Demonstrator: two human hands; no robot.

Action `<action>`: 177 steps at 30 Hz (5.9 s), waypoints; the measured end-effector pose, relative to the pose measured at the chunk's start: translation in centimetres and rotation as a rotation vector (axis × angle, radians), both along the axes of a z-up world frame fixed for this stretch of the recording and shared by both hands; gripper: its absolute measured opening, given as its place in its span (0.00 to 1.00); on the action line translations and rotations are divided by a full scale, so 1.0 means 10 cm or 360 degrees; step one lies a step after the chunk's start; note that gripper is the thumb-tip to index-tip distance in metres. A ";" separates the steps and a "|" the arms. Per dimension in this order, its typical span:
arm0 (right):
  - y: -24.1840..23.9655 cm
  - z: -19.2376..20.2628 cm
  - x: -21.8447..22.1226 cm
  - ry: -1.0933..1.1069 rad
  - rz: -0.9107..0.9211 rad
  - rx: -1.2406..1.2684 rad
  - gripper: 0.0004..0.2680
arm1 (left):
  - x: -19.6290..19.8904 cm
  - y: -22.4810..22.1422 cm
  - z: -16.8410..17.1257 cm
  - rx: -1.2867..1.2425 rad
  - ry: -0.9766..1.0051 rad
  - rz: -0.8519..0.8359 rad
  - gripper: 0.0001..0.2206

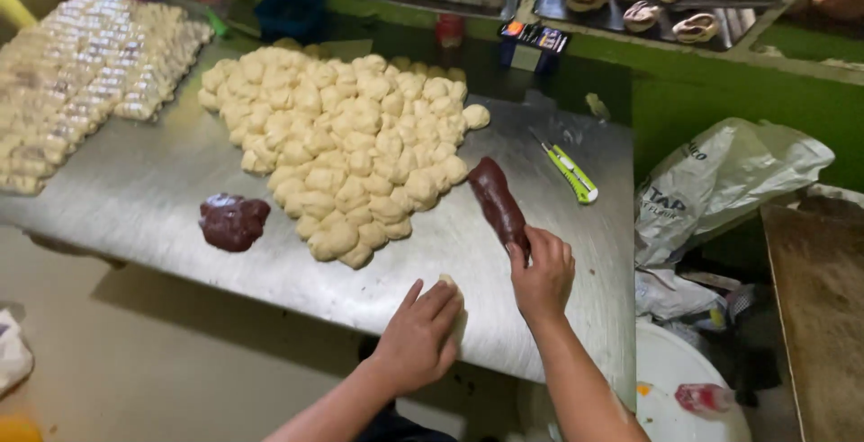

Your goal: Shaping and filling dough portions to prepare pastries for baking

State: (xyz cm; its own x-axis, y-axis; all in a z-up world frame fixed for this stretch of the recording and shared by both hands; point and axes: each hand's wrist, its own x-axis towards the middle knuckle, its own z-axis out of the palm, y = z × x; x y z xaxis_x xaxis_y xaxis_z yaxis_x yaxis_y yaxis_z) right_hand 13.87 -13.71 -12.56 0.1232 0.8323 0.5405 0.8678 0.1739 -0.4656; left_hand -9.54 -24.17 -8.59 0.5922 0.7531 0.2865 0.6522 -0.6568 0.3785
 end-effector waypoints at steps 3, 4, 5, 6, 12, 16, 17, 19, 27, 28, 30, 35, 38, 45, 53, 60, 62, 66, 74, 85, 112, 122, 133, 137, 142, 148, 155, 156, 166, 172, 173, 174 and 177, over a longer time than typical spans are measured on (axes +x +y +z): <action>0.02 -0.15 0.03 -0.0193 0.0024 -0.0153 0.13 | 0.11 -0.16 -0.15 0.0081 -0.0184 0.0139 0.25; 0.04 -0.19 0.03 -0.0295 0.0011 -0.0048 0.11 | 0.09 -0.20 -0.20 0.0104 -0.0166 0.0083 0.28; 0.08 -0.23 0.02 -0.0397 -0.0002 0.0058 0.09 | 0.04 -0.23 -0.26 0.0126 -0.0147 0.0027 0.31; 0.10 -0.21 0.01 -0.0401 -0.0014 0.0083 0.09 | 0.00 -0.16 -0.23 0.0152 -0.0151 0.0017 0.31; 0.03 -0.28 -0.14 -0.0865 -0.0196 0.0030 0.05 | -0.24 0.19 -0.01 0.0150 -0.0408 -0.0148 0.23; -0.23 -0.27 -0.25 -0.1185 -0.0447 -0.0005 0.03 | -0.24 0.20 -0.42 0.0005 -0.0502 -0.0404 0.27; -0.25 -0.23 -0.28 -0.1274 -0.0477 0.0029 0.02 | -0.21 0.23 -0.59 -0.0076 -0.0510 -0.0462 0.28; -0.27 -0.12 -0.42 -0.1354 -0.0542 0.0075 0.03 | -0.35 0.37 -0.47 -0.0023 -0.0535 -0.0516 0.29; -0.79 0.14 -0.63 -0.0229 -0.0160 -0.1003 0.12 | -0.66 0.74 -0.27 -0.0526 -0.0866 -0.0388 0.10; -0.86 0.11 -0.74 -0.0185 0.0079 -0.0777 0.11 | -0.73 0.75 -0.21 -0.0692 -0.0685 -0.0273 0.19; -0.85 0.00 -0.86 -0.0135 0.0317 -0.0537 0.10 | -0.73 0.76 -0.22 -0.0849 -0.0497 -0.0151 0.30; -0.60 -0.08 -0.68 -0.0260 0.0618 -0.0696 0.22 | -0.39 0.81 -0.31 -0.1030 -0.0326 -0.0090 0.23; -0.48 0.22 -0.47 -0.0300 0.0819 -0.1279 0.42 | -0.34 0.88 -0.19 -0.1229 -0.0287 0.0042 0.18; -0.55 0.34 -0.64 0.0095 0.0595 -0.1348 0.04 | -0.01 0.50 -0.27 -0.1114 -0.0654 0.0672 0.02; -1.07 -0.01 -0.51 -0.0265 0.0676 -0.0649 0.11 | 0.00 -0.20 0.00 -0.0314 -0.0047 0.0343 0.23; -1.39 -0.12 -0.77 -0.0065 0.0866 -0.0666 0.25 | -0.19 -0.26 -0.42 -0.0353 -0.0454 0.0043 0.32; -1.44 -0.10 -0.81 -0.0482 0.0741 -0.0797 0.25 | -0.32 -0.20 -0.55 -0.0046 -0.0106 -0.0107 0.33; -1.04 0.20 -0.79 -0.1145 0.0562 -0.0916 0.21 | -0.38 0.34 -0.11 0.0131 0.0462 -0.0118 0.31; -1.69 -0.11 -0.85 -0.0886 0.0256 -0.0667 0.17 | -0.82 -0.35 0.27 -0.0105 0.0710 -0.0221 0.39; -0.28 0.41 -1.09 -0.1028 0.0676 -0.0752 0.18 | -0.16 -0.07 -0.34 0.0092 0.0489 -0.0347 0.33; -1.55 -0.58 -0.51 -0.1631 0.0090 0.0153 0.28 | -0.75 0.30 -0.54 -0.0275 -0.0780 -0.0287 0.25; -0.75 -0.08 -0.55 -0.1087 0.0294 -0.0438 0.21 | -0.49 0.59 -0.68 0.0220 -0.0233 0.0058 0.21; 0.39 0.18 0.66 -0.0530 0.0528 -0.0006 0.16 | -0.39 -0.07 -0.12 -0.0116 -0.0204 0.0263 0.18; 1.78 0.19 1.04 -0.0460 0.0181 -0.0624 0.22 | -0.11 -0.01 0.60 0.0465 -0.0115 0.0392 0.05; 1.86 0.21 1.08 -0.0535 0.0184 -0.0696 0.22 | 0.04 -0.16 -0.11 0.0174 0.0063 0.0180 0.08; 1.02 0.21 1.08 0.0142 0.0152 -0.0804 0.20 | -0.03 -0.06 -0.21 -0.0166 -0.0182 0.0516 0.14; -0.88 0.61 -0.09 0.0277 0.0221 -0.0998 0.33 | -0.29 0.77 -0.24 -0.1271 -0.0035 0.0531 0.22; -1.03 0.62 -0.27 0.0243 0.0229 -0.0975 0.33 | -0.33 0.80 -0.13 -0.1249 -0.0071 0.0533 0.22; -1.86 0.42 -1.14 -0.0655 -0.0417 -0.1446 0.33 | -0.61 0.87 -0.23 -0.1251 -0.0305 0.0061 0.17; -1.81 0.52 -1.28 -0.0746 -0.0271 -0.1621 0.34 | -0.76 0.86 -0.17 -0.1499 -0.0530 -0.0013 0.17; -1.79 0.58 -1.34 -0.0732 -0.0239 -0.1548 0.32 | -0.86 0.83 0.03 -0.1742 -0.0635 0.0059 0.15; -1.79 0.58 -1.34 -0.0719 -0.0254 -0.1541 0.32 | -0.84 0.84 0.00 -0.1734 -0.0622 0.0044 0.15; -1.82 0.57 -1.31 -0.0716 -0.0183 -0.1461 0.32 | -0.72 0.88 -0.17 -0.1629 -0.0588 0.0041 0.15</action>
State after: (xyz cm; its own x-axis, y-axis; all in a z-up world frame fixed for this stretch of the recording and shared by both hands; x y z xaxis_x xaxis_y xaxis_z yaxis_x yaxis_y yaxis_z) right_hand 0.73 -31.91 -6.82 0.1718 0.9438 -0.2824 0.9836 -0.1804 -0.0046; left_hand -16.71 -15.41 -10.28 0.5790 0.7470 -0.3266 0.3948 0.0936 0.9140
